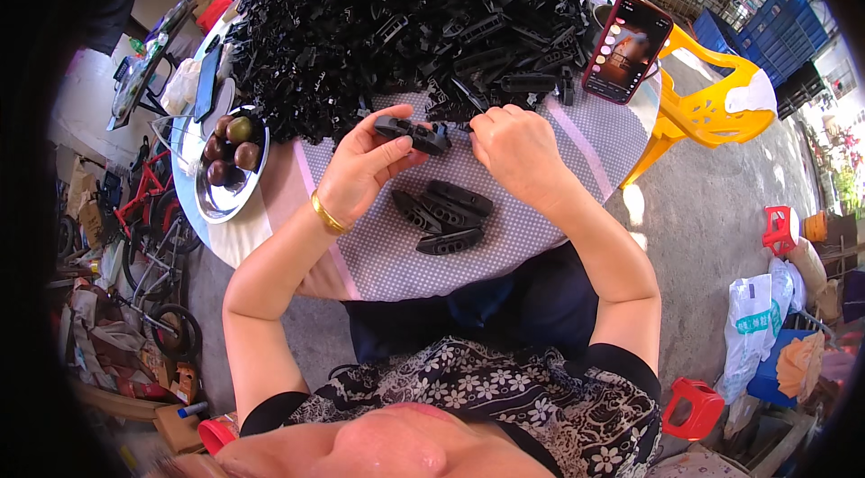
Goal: The person assembles plastic components by picking small plastic pieces from a pile, inserting them into plastic base parts by hand, and stacking the assembled parts on the table.
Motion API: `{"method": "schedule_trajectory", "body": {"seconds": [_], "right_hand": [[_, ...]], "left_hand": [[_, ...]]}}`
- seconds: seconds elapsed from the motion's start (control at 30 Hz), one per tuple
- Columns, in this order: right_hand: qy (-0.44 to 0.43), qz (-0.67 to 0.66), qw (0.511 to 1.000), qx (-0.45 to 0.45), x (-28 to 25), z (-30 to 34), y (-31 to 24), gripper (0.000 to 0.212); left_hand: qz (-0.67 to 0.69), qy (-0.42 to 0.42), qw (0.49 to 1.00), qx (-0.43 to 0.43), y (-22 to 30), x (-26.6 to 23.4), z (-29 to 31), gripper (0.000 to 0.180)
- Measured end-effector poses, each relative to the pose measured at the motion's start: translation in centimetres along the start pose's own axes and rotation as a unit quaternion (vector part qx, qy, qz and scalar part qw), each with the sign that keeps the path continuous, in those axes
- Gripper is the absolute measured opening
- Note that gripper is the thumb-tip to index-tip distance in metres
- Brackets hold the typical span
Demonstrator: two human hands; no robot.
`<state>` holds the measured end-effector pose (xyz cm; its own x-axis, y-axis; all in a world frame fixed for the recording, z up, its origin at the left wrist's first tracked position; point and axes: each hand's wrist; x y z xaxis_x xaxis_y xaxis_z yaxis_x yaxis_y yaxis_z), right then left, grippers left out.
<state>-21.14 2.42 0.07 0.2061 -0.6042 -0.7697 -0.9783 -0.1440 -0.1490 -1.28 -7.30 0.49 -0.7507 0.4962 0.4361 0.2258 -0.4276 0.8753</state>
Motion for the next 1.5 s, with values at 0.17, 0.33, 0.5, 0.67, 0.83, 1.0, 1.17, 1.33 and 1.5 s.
{"method": "schedule_trajectory", "body": {"seconds": [0.17, 0.33, 0.5, 0.67, 0.83, 1.0, 1.17, 1.33, 1.5], "right_hand": [[0.065, -0.127, 0.985, 0.097, -1.2, -0.8, -1.0, 0.012], [0.046, -0.356, 0.912, 0.197, -1.6, -0.5, -1.3, 0.014], [0.036, -0.435, 0.870, 0.231, -2.0, -1.1, -3.3, 0.017], [0.069, -0.404, 0.895, 0.175, -1.1, -0.5, -2.8, 0.017], [0.118, -0.326, 0.927, 0.142, -1.9, -0.6, -3.9, 0.014], [0.154, -0.293, 0.942, 0.049, -1.3, -0.2, -3.5, 0.013], [0.156, -0.229, 0.961, -0.012, -1.3, -0.3, -3.5, 0.015], [0.141, -0.189, 0.970, -0.053, -1.7, -0.3, -4.2, 0.018], [-0.113, -0.464, 0.834, 0.277, -2.4, -0.4, -2.9, 0.033]], "left_hand": [[-0.019, -0.018, 1.000, -0.002, -0.2, -0.1, 0.0, 0.038], [-0.049, -0.038, 0.998, 0.007, -0.2, 0.4, 0.2, 0.039], [-0.111, -0.035, 0.993, 0.002, 0.1, 0.5, 0.7, 0.037], [-0.139, -0.042, 0.989, 0.029, 0.0, 0.8, 0.7, 0.036], [-0.128, -0.042, 0.990, 0.032, -0.3, 0.5, 0.7, 0.035], [-0.132, -0.041, 0.990, 0.021, -0.1, 0.8, 0.9, 0.034], [-0.088, -0.020, 0.996, 0.024, -0.3, 0.7, 0.8, 0.035], [-0.084, -0.013, 0.996, 0.022, 0.0, 0.8, 1.0, 0.033], [-0.238, -0.020, 0.963, 0.123, 0.7, 1.3, 2.3, 0.028]]}}
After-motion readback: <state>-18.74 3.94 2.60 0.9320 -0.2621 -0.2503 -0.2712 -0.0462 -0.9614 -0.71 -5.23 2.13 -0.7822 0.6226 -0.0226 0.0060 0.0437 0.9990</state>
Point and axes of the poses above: each hand's wrist, its own z-axis away from the middle knuckle, its own x-axis out of the palm, y = z × x, and after that the axes turned 11 degrees about y, right-handed
